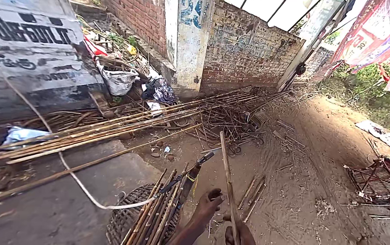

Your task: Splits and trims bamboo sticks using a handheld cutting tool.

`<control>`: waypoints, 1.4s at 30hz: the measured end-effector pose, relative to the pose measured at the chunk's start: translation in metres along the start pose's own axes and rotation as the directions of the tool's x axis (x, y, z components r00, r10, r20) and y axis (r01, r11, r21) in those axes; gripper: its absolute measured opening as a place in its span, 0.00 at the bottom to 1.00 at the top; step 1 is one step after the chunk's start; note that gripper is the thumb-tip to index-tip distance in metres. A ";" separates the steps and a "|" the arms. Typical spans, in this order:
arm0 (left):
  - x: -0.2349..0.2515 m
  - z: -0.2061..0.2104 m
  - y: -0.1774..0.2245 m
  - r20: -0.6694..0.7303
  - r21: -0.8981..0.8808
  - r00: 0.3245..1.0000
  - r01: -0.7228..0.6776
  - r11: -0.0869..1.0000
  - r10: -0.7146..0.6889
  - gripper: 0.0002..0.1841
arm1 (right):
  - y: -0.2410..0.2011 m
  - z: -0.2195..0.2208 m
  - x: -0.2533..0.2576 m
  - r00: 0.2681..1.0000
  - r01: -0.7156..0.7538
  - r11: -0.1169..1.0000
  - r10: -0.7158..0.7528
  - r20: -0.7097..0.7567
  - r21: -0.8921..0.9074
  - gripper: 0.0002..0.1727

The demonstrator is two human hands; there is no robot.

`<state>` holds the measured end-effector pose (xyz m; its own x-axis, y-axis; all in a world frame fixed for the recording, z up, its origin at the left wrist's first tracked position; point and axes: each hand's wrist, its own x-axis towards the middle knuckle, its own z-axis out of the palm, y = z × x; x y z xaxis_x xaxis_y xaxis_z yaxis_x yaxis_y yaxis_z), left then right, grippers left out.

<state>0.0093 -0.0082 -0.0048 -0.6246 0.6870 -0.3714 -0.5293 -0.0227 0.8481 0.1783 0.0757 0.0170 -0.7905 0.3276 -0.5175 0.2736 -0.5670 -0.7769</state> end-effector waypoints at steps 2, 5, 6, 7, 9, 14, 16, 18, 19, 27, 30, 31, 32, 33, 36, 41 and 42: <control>-0.006 -0.011 0.003 -0.059 0.219 0.987 -0.132 0.967 0.148 0.17 | -0.009 0.003 0.016 0.997 0.033 0.999 -0.036 0.071 0.038 0.42; -0.032 -0.021 0.002 -0.002 0.477 0.964 -0.232 0.848 0.265 0.14 | -0.021 0.009 0.033 0.996 0.061 0.997 -0.065 0.068 0.051 0.44; -0.040 -0.020 0.001 0.045 0.530 0.963 -0.247 0.811 0.265 0.14 | -0.024 0.010 0.038 0.998 0.066 0.997 -0.067 0.017 0.044 0.41; -0.047 -0.019 0.000 0.095 0.564 0.963 -0.260 0.784 0.251 0.15 | -0.027 0.013 0.043 0.996 0.078 0.996 -0.076 -0.049 0.041 0.37; -0.053 -0.016 -0.005 0.177 0.604 0.956 -0.293 0.741 0.234 0.17 | -0.030 0.019 0.057 0.986 0.111 0.993 -0.107 -0.128 0.025 0.30; -0.054 -0.008 -0.007 0.204 0.674 0.941 -0.335 0.658 0.270 0.23 | -0.042 0.031 0.081 0.973 0.113 0.989 -0.128 -0.191 -0.092 0.34; -0.053 -0.007 -0.003 0.226 0.729 0.931 -0.357 0.584 0.288 0.24 | -0.044 0.032 0.087 0.971 0.126 0.984 -0.149 -0.189 -0.130 0.33; -0.051 -0.004 -0.001 0.244 0.744 0.912 -0.394 0.540 0.330 0.22 | -0.046 0.033 0.091 0.971 0.127 0.981 -0.153 -0.185 -0.145 0.33; -0.050 -0.003 -0.003 0.249 0.735 0.900 -0.417 0.535 0.358 0.19 | -0.047 0.033 0.093 0.972 0.124 0.983 -0.148 -0.182 -0.138 0.33; -0.040 0.003 0.002 0.313 0.760 0.840 -0.501 0.413 0.443 0.05 | -0.050 0.013 0.080 0.991 0.092 0.976 -0.108 -0.076 -0.196 0.34; -0.036 0.004 0.005 0.289 0.768 0.830 -0.498 0.402 0.477 0.04 | -0.043 0.005 0.069 0.995 0.075 0.974 -0.087 -0.048 -0.214 0.35; -0.037 0.004 0.004 0.298 0.744 0.815 -0.524 0.414 0.497 0.05 | -0.040 0.003 0.064 0.995 0.076 0.975 -0.087 -0.042 -0.208 0.36; -0.040 0.005 0.002 0.332 0.715 0.798 -0.561 0.417 0.504 0.10 | -0.038 0.001 0.060 0.995 0.083 0.974 -0.094 -0.043 -0.209 0.36; -0.043 0.007 -0.001 0.387 0.693 0.779 -0.599 0.402 0.493 0.16 | -0.037 -0.001 0.059 0.994 0.090 0.973 -0.102 -0.046 -0.213 0.36; -0.054 0.017 -0.021 0.523 0.666 0.722 -0.678 0.312 0.453 0.16 | -0.026 -0.010 0.056 0.992 0.098 0.969 -0.113 -0.053 -0.225 0.37; -0.059 0.024 -0.028 0.584 0.677 0.703 -0.697 0.235 0.405 0.16 | -0.017 -0.022 0.030 0.992 0.097 0.958 -0.115 -0.053 -0.269 0.32; -0.061 0.027 -0.029 0.577 0.692 0.720 -0.682 0.239 0.386 0.16 | -0.015 -0.022 0.023 0.992 0.099 0.964 -0.114 -0.049 -0.249 0.30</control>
<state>0.0785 -0.0303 0.0034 -0.3227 0.9049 0.2776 0.6966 0.0285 0.7169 0.1685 0.1084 0.0085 -0.7890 0.4264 -0.4422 0.3220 -0.3260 -0.8888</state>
